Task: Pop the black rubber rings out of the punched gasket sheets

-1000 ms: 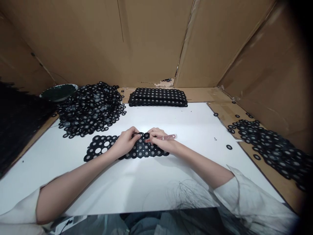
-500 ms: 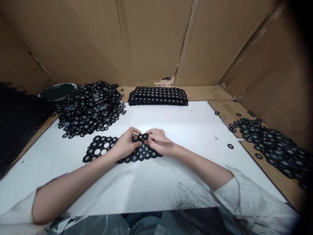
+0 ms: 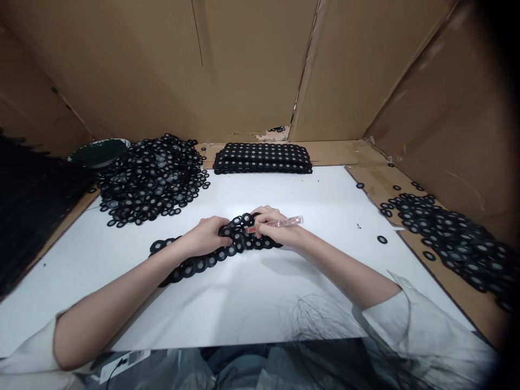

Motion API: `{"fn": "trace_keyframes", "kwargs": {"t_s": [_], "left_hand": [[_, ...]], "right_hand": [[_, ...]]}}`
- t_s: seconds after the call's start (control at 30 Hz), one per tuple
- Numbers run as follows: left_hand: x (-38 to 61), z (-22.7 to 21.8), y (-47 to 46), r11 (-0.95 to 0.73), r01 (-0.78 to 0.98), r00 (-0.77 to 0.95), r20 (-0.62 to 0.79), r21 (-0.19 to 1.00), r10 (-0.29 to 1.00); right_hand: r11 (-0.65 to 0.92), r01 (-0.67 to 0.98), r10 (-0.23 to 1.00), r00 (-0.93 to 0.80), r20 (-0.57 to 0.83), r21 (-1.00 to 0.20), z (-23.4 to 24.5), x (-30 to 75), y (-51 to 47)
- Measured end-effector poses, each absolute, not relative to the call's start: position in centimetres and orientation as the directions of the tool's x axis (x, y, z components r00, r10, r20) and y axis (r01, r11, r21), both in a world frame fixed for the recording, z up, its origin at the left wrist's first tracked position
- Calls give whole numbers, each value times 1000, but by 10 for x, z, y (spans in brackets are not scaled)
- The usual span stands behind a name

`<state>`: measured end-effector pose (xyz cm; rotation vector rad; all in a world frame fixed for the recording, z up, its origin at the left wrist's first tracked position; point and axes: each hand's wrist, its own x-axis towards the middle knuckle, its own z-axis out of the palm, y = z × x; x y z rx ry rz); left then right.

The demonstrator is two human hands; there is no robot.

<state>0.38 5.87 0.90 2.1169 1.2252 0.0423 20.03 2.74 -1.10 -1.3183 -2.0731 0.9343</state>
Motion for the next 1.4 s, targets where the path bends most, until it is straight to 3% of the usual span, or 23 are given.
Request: {"fn": "trace_keyframes", "kwargs": {"t_s": [0.17, 0.27, 0.37, 0.5, 0.67, 0.77, 0.87, 1.07, 1.4], "left_hand": [[1, 8, 59, -285, 746, 555, -326, 602, 765], [3, 9, 56, -302, 773, 540, -329, 557, 775], [6, 7, 50, -331, 798, 511, -276, 504, 814], [6, 2, 45, -292, 749, 508, -234, 595, 829], [4, 9, 49, -148, 675, 543, -351, 723, 763], [6, 16, 51, -119, 694, 491, -345, 710, 800], [4, 19, 52, -110, 737, 442, -352, 667, 825], [-7, 17, 52, -154, 691, 573, -406, 706, 712], [-2, 13, 45, -105, 660, 548, -381, 744, 745]], "right_hand": [[267, 627, 929, -370, 21, -732, -12, 199, 19], [271, 665, 935, -353, 27, -696, -15, 194, 14], [348, 698, 927, -354, 122, -626, -25, 188, 10], [446, 745, 894, -348, 280, -497, -36, 183, 9], [323, 615, 928, -353, 115, -719, -25, 195, 18], [280, 527, 911, -410, 48, -803, -17, 203, 20], [267, 542, 919, -392, 41, -797, -16, 200, 16], [252, 623, 940, -340, 34, -740, -15, 188, 9], [284, 608, 916, -400, 23, -742, -12, 190, 7]]}}
